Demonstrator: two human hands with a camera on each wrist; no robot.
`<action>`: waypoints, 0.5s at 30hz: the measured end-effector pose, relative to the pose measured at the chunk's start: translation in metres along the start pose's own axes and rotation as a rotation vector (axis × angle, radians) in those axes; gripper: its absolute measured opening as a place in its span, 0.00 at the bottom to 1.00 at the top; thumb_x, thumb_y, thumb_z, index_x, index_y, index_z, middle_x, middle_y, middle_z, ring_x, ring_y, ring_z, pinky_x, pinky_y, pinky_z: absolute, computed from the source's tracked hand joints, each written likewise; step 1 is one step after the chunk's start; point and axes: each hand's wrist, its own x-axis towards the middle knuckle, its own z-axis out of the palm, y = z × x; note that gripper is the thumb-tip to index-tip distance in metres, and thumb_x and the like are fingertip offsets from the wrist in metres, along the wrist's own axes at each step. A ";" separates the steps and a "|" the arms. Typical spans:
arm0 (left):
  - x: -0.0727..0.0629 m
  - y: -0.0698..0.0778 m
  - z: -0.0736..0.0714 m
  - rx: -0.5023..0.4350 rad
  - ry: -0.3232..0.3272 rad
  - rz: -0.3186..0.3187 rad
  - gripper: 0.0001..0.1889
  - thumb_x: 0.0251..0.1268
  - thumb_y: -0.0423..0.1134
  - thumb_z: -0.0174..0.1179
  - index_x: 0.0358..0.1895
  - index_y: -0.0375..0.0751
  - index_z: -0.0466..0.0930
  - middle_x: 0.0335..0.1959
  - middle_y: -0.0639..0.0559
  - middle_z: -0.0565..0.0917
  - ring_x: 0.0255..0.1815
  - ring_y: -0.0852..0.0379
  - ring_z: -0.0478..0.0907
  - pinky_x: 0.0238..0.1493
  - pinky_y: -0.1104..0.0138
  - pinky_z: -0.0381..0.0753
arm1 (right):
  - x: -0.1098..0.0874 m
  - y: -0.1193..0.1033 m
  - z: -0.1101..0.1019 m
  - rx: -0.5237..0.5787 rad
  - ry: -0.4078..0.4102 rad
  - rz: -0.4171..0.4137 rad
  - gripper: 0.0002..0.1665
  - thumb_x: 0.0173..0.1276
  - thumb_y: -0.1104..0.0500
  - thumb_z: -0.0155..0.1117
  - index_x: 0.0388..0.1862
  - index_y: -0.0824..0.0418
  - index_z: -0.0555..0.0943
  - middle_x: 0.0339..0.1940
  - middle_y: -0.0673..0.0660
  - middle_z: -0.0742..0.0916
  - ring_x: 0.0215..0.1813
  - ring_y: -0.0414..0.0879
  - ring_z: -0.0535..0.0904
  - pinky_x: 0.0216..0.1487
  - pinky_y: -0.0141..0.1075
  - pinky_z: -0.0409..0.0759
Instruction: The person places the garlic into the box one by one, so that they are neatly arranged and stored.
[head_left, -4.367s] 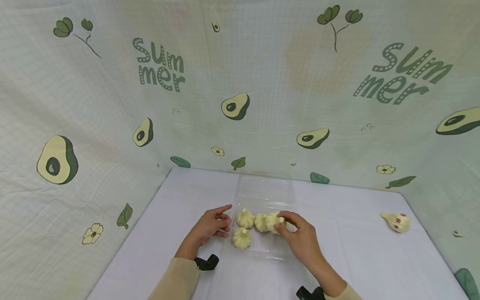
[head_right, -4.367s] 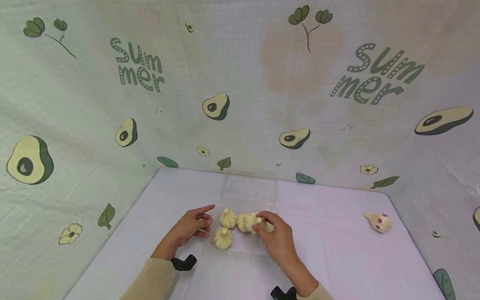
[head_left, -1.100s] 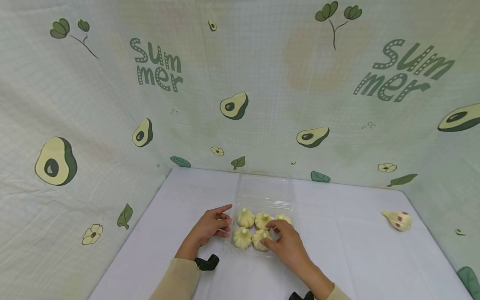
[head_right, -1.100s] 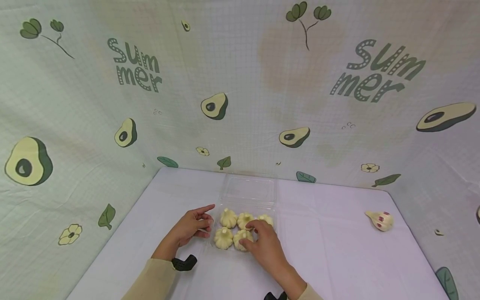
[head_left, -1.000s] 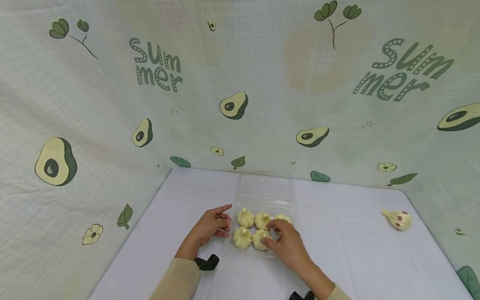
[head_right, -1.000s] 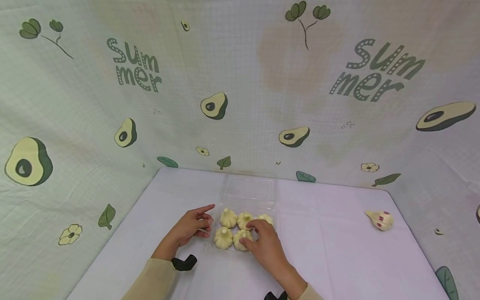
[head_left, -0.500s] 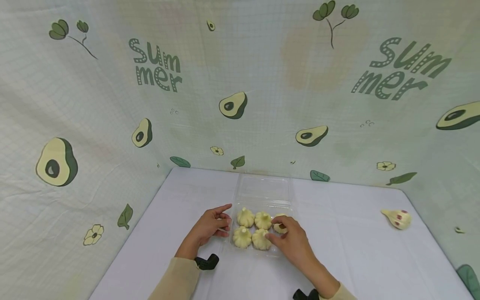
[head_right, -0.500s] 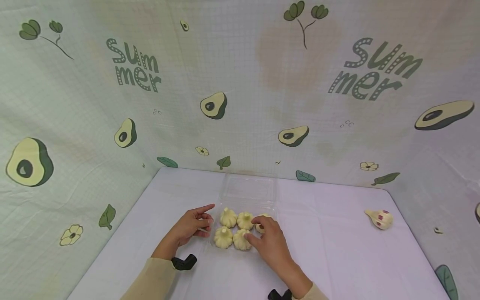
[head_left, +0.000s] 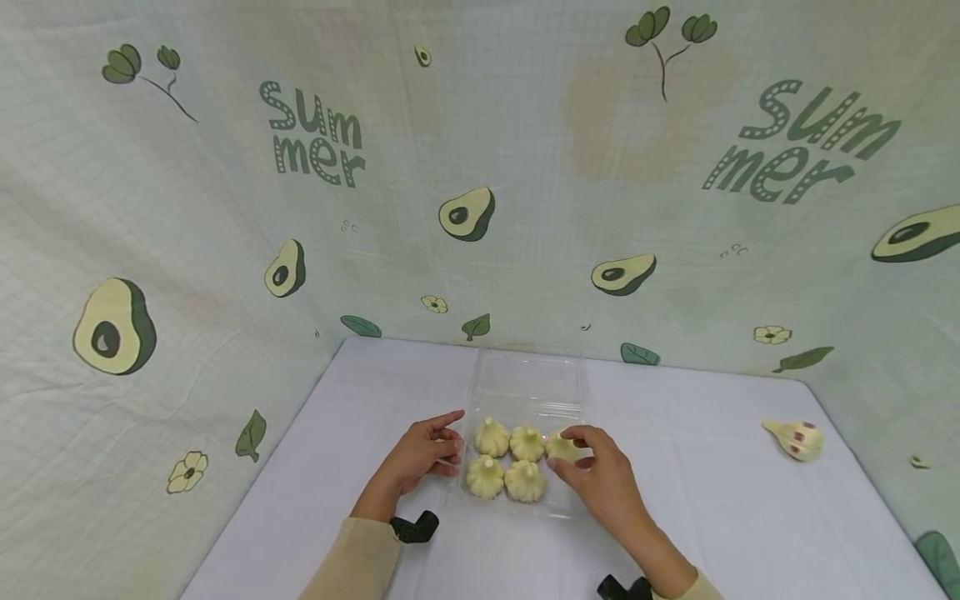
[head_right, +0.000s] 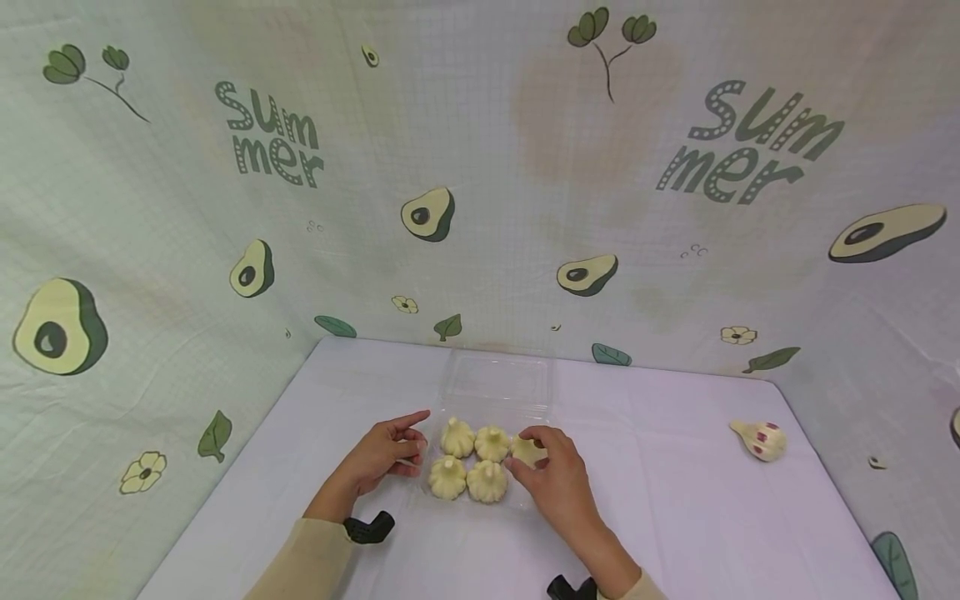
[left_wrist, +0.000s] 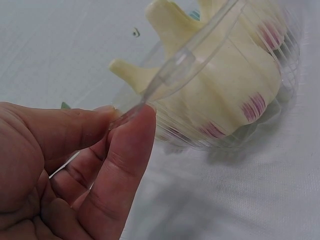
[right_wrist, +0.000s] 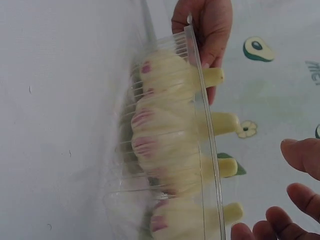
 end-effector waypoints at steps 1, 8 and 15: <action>0.000 0.000 0.000 -0.001 -0.001 -0.001 0.35 0.74 0.27 0.63 0.81 0.41 0.65 0.45 0.47 0.79 0.35 0.56 0.83 0.36 0.64 0.91 | 0.000 0.001 -0.001 -0.003 0.005 0.000 0.25 0.65 0.57 0.81 0.59 0.56 0.83 0.57 0.58 0.85 0.47 0.53 0.86 0.41 0.34 0.85; -0.001 0.000 0.000 -0.002 -0.003 0.000 0.35 0.74 0.27 0.64 0.82 0.41 0.65 0.45 0.47 0.79 0.35 0.56 0.83 0.36 0.64 0.91 | 0.003 0.006 -0.012 -0.006 0.026 -0.013 0.27 0.68 0.55 0.79 0.63 0.59 0.81 0.60 0.58 0.85 0.54 0.60 0.85 0.43 0.35 0.87; -0.001 0.002 0.001 -0.006 -0.001 0.007 0.34 0.74 0.27 0.63 0.81 0.40 0.65 0.44 0.47 0.79 0.35 0.56 0.83 0.35 0.64 0.91 | 0.010 0.013 -0.025 -0.025 0.088 -0.015 0.27 0.68 0.54 0.79 0.63 0.59 0.81 0.60 0.62 0.85 0.52 0.59 0.87 0.44 0.35 0.87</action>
